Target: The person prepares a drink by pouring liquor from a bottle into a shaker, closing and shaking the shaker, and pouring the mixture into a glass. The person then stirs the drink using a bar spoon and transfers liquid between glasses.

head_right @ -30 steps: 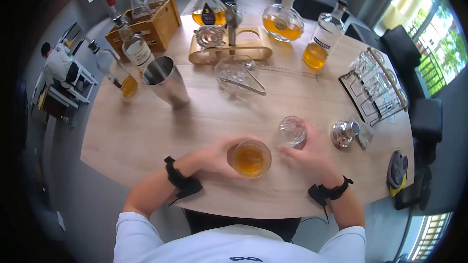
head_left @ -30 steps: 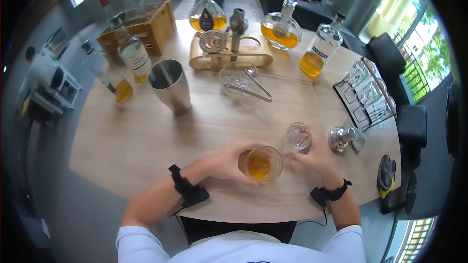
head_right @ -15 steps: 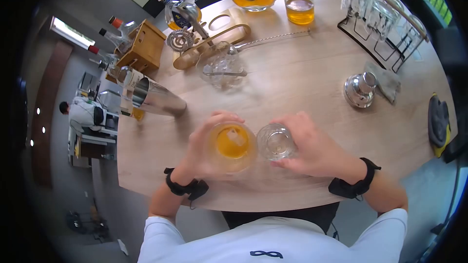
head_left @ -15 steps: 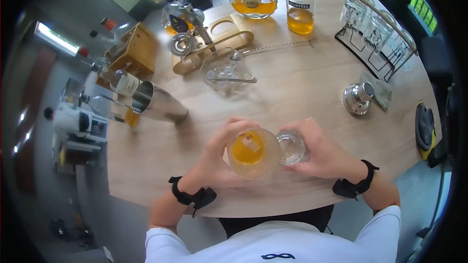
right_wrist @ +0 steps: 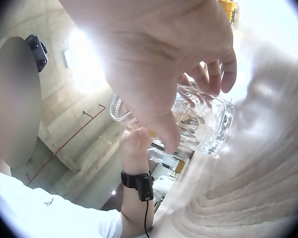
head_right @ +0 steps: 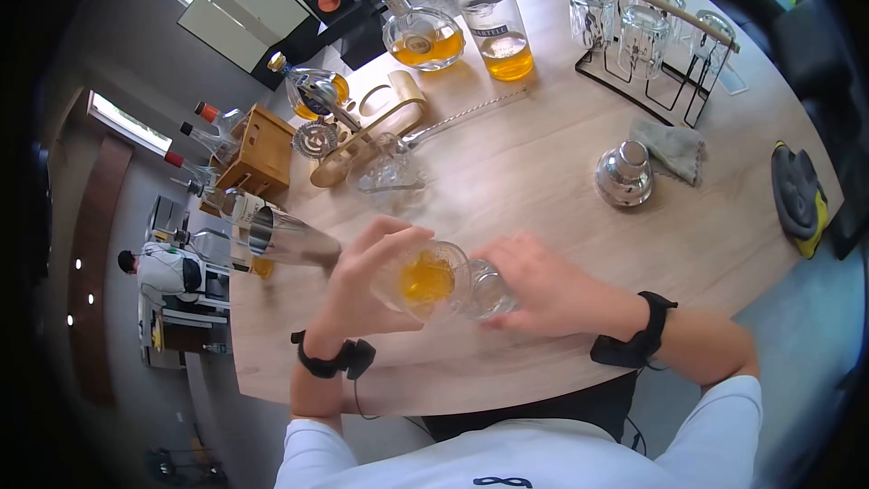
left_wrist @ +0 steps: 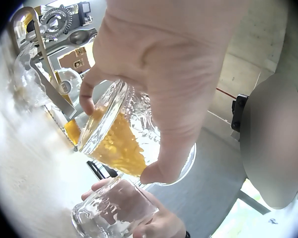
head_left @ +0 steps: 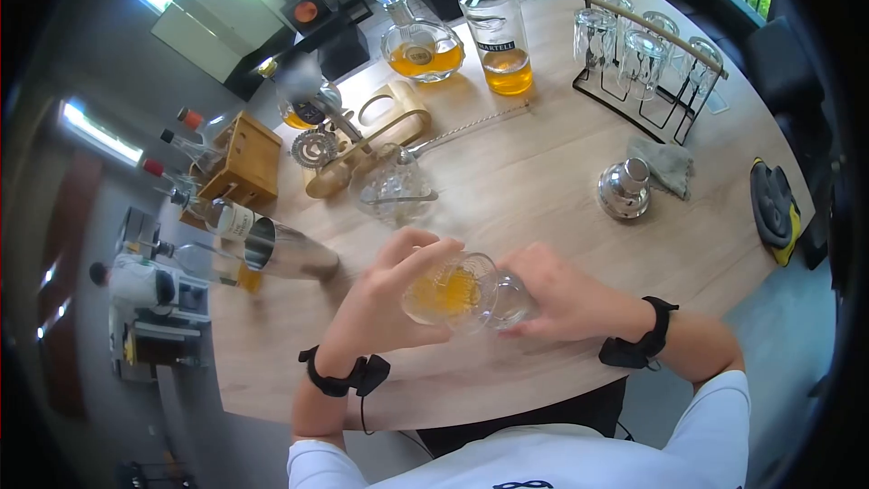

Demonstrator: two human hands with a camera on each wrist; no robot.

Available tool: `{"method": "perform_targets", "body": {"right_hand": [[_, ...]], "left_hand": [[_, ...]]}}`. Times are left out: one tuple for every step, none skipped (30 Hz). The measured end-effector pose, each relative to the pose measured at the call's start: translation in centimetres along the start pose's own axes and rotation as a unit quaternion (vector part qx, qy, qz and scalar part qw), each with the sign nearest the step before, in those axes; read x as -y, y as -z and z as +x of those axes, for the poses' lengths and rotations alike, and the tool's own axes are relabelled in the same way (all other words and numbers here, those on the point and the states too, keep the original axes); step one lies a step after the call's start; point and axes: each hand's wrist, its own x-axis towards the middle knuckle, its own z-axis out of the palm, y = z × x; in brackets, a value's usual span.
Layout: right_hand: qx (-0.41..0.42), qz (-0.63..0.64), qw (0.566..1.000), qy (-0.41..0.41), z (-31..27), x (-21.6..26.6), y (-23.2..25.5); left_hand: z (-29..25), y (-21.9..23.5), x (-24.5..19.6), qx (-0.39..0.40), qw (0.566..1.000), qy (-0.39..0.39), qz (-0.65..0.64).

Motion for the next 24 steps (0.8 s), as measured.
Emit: {"method": "perform_targets", "body": {"right_hand": [[0.001, 0.006, 1.0, 0.004, 0.0, -0.1, 0.0], [0.003, 0.014, 1.0, 0.006, 0.1, -0.2, 0.0], [0.007, 0.013, 1.0, 0.004, 0.1, -0.2, 0.0], [0.011, 0.022, 1.0, -0.001, 0.2, -0.1, 0.1], [0.017, 0.032, 0.999, -0.006, 0.1, -0.1, 0.1], [0.023, 0.033, 0.999, -0.01, 0.1, 0.0, 0.1], [0.018, 0.032, 0.999, -0.012, 0.1, 0.0, 0.1], [0.014, 0.03, 0.999, -0.014, 0.1, 0.1, 0.1], [0.021, 0.032, 0.999, -0.017, 0.2, 0.2, 0.1], [0.022, 0.033, 0.999, -0.019, 0.3, 0.2, 0.3], [0.022, 0.033, 0.999, -0.022, 0.4, 0.3, 0.3], [0.029, 0.035, 0.999, -0.025, 0.4, 0.3, 0.4], [0.023, 0.034, 0.999, -0.022, 0.5, 0.4, 0.4], [0.017, 0.033, 0.999, -0.019, 0.5, 0.4, 0.3], [0.023, 0.033, 0.999, -0.022, 0.5, 0.4, 0.4], [0.018, 0.03, 0.999, -0.022, 0.5, 0.4, 0.4], [0.015, 0.027, 0.999, -0.023, 0.5, 0.5, 0.4], [0.023, 0.027, 0.999, -0.025, 0.6, 0.6, 0.4], [0.018, 0.029, 0.999, -0.03, 0.6, 0.8, 0.5], [0.011, 0.03, 0.999, -0.034, 0.6, 0.9, 0.5], [0.016, 0.031, 0.999, -0.035, 0.7, 1.0, 0.5], [0.015, 0.028, 0.999, -0.035, 0.8, 1.1, 0.6], [0.014, 0.025, 0.999, -0.035, 0.8, 1.1, 0.6], [0.018, 0.025, 0.999, -0.036, 0.8, 1.2, 0.6]], "left_hand": [[0.1, 0.2, -0.1, -0.004, 1.0, -0.001, -0.003], [0.3, 0.4, -0.1, 0.01, 1.0, -0.006, 0.009], [0.4, 0.5, 0.0, 0.025, 0.999, -0.009, 0.021], [0.4, 0.8, 0.0, 0.024, 1.0, -0.006, 0.015], [0.5, 1.0, 0.1, 0.032, 0.999, -0.007, 0.021], [0.6, 1.1, 0.2, 0.04, 0.999, -0.008, 0.027], [0.6, 1.1, 0.1, 0.038, 0.999, -0.003, 0.021], [0.6, 1.0, 0.1, 0.036, 0.999, 0.002, 0.018], [0.5, 1.0, 0.1, 0.035, 0.999, 0.007, 0.014], [0.5, 1.1, 0.1, 0.033, 0.999, 0.011, 0.008], [0.5, 1.1, 0.2, 0.033, 0.999, 0.005, 0.018], [0.4, 1.1, 0.2, 0.033, 0.999, -0.002, 0.027], [0.4, 1.1, 0.1, 0.032, 0.999, 0.002, 0.022], [0.4, 1.1, 0.0, 0.025, 0.998, -0.009, 0.05], [0.3, 1.1, -0.1, 0.017, 0.997, -0.021, 0.079], [0.2, 0.9, -0.2, 0.015, 0.997, -0.016, 0.072], [0.1, 0.7, -0.3, -0.003, 0.995, -0.01, 0.095], [0.0, 0.6, -0.5, -0.02, 0.993, -0.004, 0.118], [0.0, 0.6, -0.7, -0.022, 0.993, 0.001, 0.113], [0.1, 0.7, -1.1, -0.025, 0.99, -0.007, 0.14], [0.2, 0.8, -1.3, -0.026, 0.985, -0.017, 0.168], [0.2, 0.8, -1.3, -0.026, 0.986, -0.013, 0.165], [0.1, 0.7, -1.4, -0.026, 0.984, -0.02, 0.172], [0.1, 0.7, -1.4, -0.026, 0.983, -0.027, 0.18]]}}
